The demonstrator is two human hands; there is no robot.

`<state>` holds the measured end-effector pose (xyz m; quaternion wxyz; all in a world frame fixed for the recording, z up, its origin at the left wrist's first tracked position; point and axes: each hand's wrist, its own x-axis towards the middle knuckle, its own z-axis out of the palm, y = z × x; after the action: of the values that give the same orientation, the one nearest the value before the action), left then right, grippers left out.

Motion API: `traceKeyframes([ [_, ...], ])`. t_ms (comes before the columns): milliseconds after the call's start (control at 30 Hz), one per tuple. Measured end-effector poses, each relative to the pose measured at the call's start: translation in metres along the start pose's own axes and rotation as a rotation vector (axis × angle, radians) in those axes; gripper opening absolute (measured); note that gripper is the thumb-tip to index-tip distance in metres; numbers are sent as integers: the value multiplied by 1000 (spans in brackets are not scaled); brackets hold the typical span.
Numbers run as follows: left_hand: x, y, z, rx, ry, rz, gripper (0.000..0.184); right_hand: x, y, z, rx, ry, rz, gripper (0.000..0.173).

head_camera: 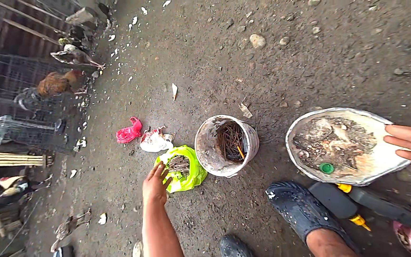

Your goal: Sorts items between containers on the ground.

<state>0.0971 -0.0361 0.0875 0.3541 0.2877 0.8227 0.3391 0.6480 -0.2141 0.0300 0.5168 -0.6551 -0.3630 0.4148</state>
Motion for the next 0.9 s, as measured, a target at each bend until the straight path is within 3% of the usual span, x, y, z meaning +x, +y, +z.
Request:
traceKeyframes([
  [133,-66,49,8,-22,-226,365,37,1,2,-14,-249,90,-146,38],
  [233,-120,75,39,-156,-624,602,28,7,-3,-21,-480,156,-135,31],
  [333,-184,79,102,42,-966,766,27,13,7,-25,-705,96,-153,27],
  [467,-225,17,226,597,-880,942,18,17,26,-11,-964,-78,-129,15],
  [600,-240,-29,311,1157,-935,838,23,21,39,16,-1178,-270,9,10],
  [700,-248,-52,334,1348,-943,823,26,22,43,39,-1327,-331,191,21],
  [767,-251,-51,339,1395,-947,822,25,22,44,48,-1353,-336,281,19],
  [900,-237,-22,333,1226,-866,758,25,18,59,48,-1340,-257,203,17],
])
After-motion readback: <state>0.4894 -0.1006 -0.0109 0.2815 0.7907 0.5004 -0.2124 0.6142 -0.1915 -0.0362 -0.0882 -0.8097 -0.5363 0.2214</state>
